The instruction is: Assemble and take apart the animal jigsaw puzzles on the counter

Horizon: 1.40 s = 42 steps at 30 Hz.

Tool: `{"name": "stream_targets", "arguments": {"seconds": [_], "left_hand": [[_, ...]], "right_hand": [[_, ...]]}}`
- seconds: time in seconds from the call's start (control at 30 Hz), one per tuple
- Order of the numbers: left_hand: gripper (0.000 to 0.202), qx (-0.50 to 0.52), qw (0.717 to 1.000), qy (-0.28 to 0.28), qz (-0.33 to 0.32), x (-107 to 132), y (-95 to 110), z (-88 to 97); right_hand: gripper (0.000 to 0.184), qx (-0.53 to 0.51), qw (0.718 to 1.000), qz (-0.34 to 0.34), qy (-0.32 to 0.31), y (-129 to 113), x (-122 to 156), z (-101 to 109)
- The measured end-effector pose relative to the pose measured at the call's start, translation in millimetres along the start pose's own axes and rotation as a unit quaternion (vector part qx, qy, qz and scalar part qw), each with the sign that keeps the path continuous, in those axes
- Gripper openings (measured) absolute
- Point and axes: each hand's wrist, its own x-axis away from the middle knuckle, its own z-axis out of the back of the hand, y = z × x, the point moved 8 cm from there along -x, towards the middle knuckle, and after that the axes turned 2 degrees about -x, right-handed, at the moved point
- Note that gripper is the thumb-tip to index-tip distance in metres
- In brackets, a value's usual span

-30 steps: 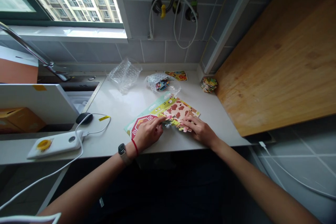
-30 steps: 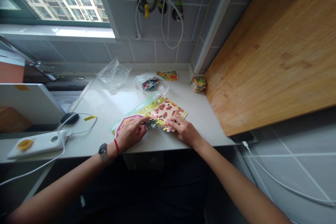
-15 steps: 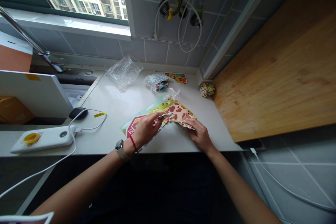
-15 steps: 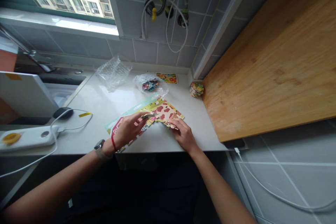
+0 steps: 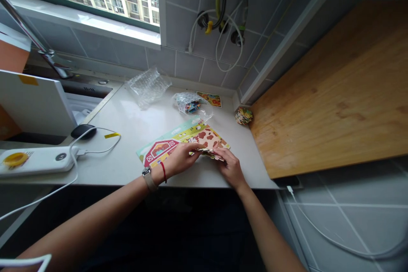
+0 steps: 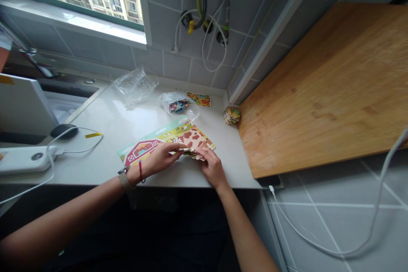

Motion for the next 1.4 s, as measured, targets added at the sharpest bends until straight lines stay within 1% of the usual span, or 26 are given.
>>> {"name": "stream_targets", "arguments": {"seconds": [0.1,0.17,0.23,0.33,0.4,0.53,0.6,0.63,0.7,0.83,0.87,0.93,1.0,1.03,1.1,1.17,1.23,1.3,1.33,1.4], "left_hand": [[0.042,-0.020,0.999,-0.031,-0.030,2,6,-1.3],[0.045,-0.032,0.997,-0.042,-0.057,2,11,-5.4],[0.037,-0.049,0.995,-0.038,-0.072,1,13,-10.4],[0.022,-0.078,0.995,-0.014,-0.065,-4,9,-13.7],[0.019,-0.085,0.995,0.005,-0.056,-10,5,-8.8],[0.015,-0.090,0.995,0.041,-0.026,-21,-2,15.1],[0.013,-0.095,0.995,0.043,-0.009,-25,-3,22.3],[0.013,-0.097,0.995,0.038,-0.004,-27,-3,22.3],[0.013,-0.099,0.995,0.006,-0.017,-29,3,12.7],[0.020,-0.078,0.987,-0.104,-0.090,-31,24,-22.8],[0.022,-0.077,0.984,-0.125,-0.101,-33,28,-28.3],[0.024,-0.074,0.981,-0.144,-0.106,-38,31,-31.1],[0.023,-0.052,0.983,-0.147,-0.102,-46,31,-26.6],[0.027,-0.038,0.984,-0.144,-0.098,-50,30,-23.2],[0.044,-0.039,0.987,-0.124,-0.089,-57,26,-18.2],[0.064,-0.088,0.986,-0.105,-0.096,-60,24,-22.3],[0.081,-0.158,0.976,-0.093,-0.114,-57,24,-37.6],[0.094,-0.221,0.965,-0.088,-0.112,-52,21,-59.0],[0.096,-0.248,0.959,-0.092,-0.103,-49,19,-70.1],[0.088,-0.282,0.950,-0.105,-0.089,-42,13,-88.6]], "right_hand": [[0.029,-0.010,1.000,-0.002,0.002,-2,-1,1],[0.026,-0.009,1.000,-0.012,0.013,-2,-1,3],[0.023,-0.008,0.999,-0.025,0.028,0,0,5],[0.022,-0.014,0.998,-0.051,0.041,5,1,7],[0.022,-0.021,0.996,-0.073,0.050,9,2,8],[0.025,-0.048,0.989,-0.115,0.077,19,5,12],[0.027,-0.069,0.987,-0.126,0.069,22,5,10],[0.027,-0.077,0.986,-0.131,0.062,23,6,8],[0.032,-0.087,0.984,-0.145,0.054,26,7,5],[0.054,-0.107,0.977,-0.168,0.075,31,9,7],[0.054,-0.108,0.977,-0.166,0.072,31,9,7],[0.045,-0.111,0.979,-0.157,0.062,30,8,7],[0.035,-0.124,0.977,-0.154,0.075,32,8,10],[0.034,-0.132,0.973,-0.159,0.102,35,9,14],[0.037,-0.136,0.956,-0.181,0.187,44,14,27],[0.041,-0.142,0.927,-0.211,0.277,53,22,40],[0.042,-0.165,0.899,-0.230,0.334,60,29,46],[0.041,-0.187,0.883,-0.234,0.361,64,32,49],[0.040,-0.194,0.880,-0.232,0.366,65,32,49],[0.040,-0.198,0.879,-0.229,0.369,65,32,48]]}}
